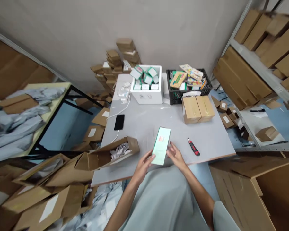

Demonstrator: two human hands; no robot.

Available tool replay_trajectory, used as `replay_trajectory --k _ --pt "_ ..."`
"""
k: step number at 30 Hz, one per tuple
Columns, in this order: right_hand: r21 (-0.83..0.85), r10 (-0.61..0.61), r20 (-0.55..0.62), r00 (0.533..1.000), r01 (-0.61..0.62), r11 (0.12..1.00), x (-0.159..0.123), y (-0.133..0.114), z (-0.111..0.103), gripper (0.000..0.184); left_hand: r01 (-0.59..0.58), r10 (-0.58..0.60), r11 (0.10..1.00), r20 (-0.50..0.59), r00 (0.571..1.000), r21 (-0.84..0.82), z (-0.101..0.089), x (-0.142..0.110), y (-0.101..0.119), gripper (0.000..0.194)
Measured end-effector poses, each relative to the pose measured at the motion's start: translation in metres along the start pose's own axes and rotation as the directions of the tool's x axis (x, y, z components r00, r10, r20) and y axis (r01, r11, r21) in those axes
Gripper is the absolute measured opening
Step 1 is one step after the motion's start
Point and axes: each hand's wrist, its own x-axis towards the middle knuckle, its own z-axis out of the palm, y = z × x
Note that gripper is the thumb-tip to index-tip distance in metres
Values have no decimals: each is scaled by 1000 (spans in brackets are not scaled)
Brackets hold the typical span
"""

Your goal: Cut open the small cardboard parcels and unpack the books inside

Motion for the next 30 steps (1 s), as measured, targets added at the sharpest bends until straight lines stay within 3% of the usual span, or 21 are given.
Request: replay_trajectory --k 2,7,12,18,23,30 --pt "-9 26 62 998 -26 1000 -3 8 4 99 13 -13 1000 11 1000 -22 0 2 0 86" --pt "6 122 145 982 -124 992 -11 18 15 109 7 -7 1000 -2 1000 -20 0 7 2 90" --pt "3 135 135 982 -137 991 -6 14 18 100 8 -7 1000 -45 999 11 -1 14 2 96" --pt "43 24 122 992 -29 999 19 5 19 90 -42 41 999 15 999 33 -12 32 6 96" --pt "87 35 99 995 -44 995 47 -5 26 91 -120 117 985 33 993 124 -24 50 22 91" --pt "93 19 27 999 -22 995 79 -23 42 92 -111 112 981 6 994 158 -28 77 50 97"
